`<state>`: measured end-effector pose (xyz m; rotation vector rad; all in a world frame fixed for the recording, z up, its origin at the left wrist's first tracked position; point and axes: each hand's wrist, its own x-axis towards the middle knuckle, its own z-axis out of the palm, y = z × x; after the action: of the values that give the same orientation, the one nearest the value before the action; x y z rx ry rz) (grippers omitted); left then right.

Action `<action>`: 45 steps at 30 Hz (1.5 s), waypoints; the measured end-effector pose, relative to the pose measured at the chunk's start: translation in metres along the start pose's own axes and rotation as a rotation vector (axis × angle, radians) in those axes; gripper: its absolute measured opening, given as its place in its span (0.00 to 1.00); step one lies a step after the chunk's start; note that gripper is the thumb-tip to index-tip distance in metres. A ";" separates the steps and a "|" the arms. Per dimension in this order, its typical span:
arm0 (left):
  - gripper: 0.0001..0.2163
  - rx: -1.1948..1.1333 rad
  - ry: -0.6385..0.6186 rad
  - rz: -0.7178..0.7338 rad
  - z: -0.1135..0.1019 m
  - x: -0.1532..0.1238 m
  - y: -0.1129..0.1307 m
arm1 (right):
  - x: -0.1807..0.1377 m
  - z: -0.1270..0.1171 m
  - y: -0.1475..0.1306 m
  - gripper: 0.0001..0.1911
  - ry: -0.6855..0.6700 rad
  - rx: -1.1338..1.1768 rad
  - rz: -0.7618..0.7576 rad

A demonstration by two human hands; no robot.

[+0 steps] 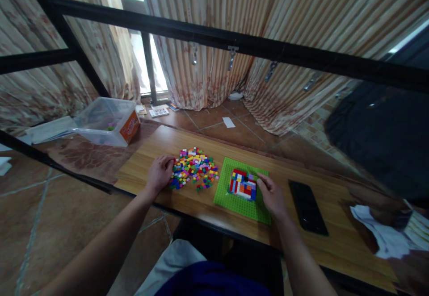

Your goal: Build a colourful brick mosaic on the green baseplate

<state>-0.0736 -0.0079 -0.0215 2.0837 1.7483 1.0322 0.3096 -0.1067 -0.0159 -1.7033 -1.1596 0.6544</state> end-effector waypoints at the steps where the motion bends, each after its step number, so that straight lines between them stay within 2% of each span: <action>1: 0.13 0.001 -0.001 -0.001 0.000 0.000 -0.001 | -0.001 -0.001 0.002 0.26 0.047 0.041 0.018; 5: 0.13 -0.003 -0.007 -0.012 0.001 0.000 -0.001 | -0.009 -0.005 0.000 0.27 0.332 0.126 0.056; 7: 0.13 -0.012 -0.011 -0.019 0.000 -0.001 0.000 | -0.015 -0.003 -0.012 0.25 0.403 0.073 0.010; 8: 0.13 -0.017 -0.012 -0.020 0.000 -0.001 0.001 | -0.019 0.000 -0.021 0.24 0.398 0.039 -0.030; 10: 0.13 -0.026 -0.009 -0.018 0.000 -0.002 0.002 | -0.030 0.012 -0.042 0.21 0.320 -0.010 -0.081; 13: 0.13 -0.029 -0.007 -0.020 0.000 -0.002 0.002 | -0.051 0.042 -0.071 0.16 0.052 -0.055 -0.223; 15: 0.13 -0.022 -0.016 -0.026 0.001 -0.002 0.001 | -0.065 0.066 -0.082 0.14 -0.135 -0.150 -0.312; 17: 0.13 -0.021 -0.023 -0.032 0.001 -0.003 0.000 | -0.075 0.088 -0.085 0.13 -0.234 -0.248 -0.353; 21: 0.12 -0.031 -0.023 -0.035 0.001 -0.003 0.001 | -0.084 0.116 -0.076 0.10 -0.272 -0.417 -0.410; 28: 0.13 -0.026 -0.020 -0.045 -0.001 -0.004 0.005 | -0.073 0.142 -0.072 0.10 -0.333 -0.537 -0.544; 36: 0.13 -0.050 -0.022 -0.038 0.000 -0.004 0.002 | -0.055 0.165 -0.094 0.12 -0.292 -0.552 -0.565; 40: 0.12 -0.050 -0.018 -0.034 0.001 -0.004 0.001 | -0.053 0.180 -0.108 0.12 -0.316 -0.570 -0.592; 45: 0.12 -0.047 -0.016 -0.042 0.002 -0.005 0.001 | -0.049 0.197 -0.111 0.12 -0.341 -0.626 -0.578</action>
<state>-0.0723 -0.0122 -0.0241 2.0130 1.7359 1.0311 0.0835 -0.0603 -0.0008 -1.6403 -2.1613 0.2213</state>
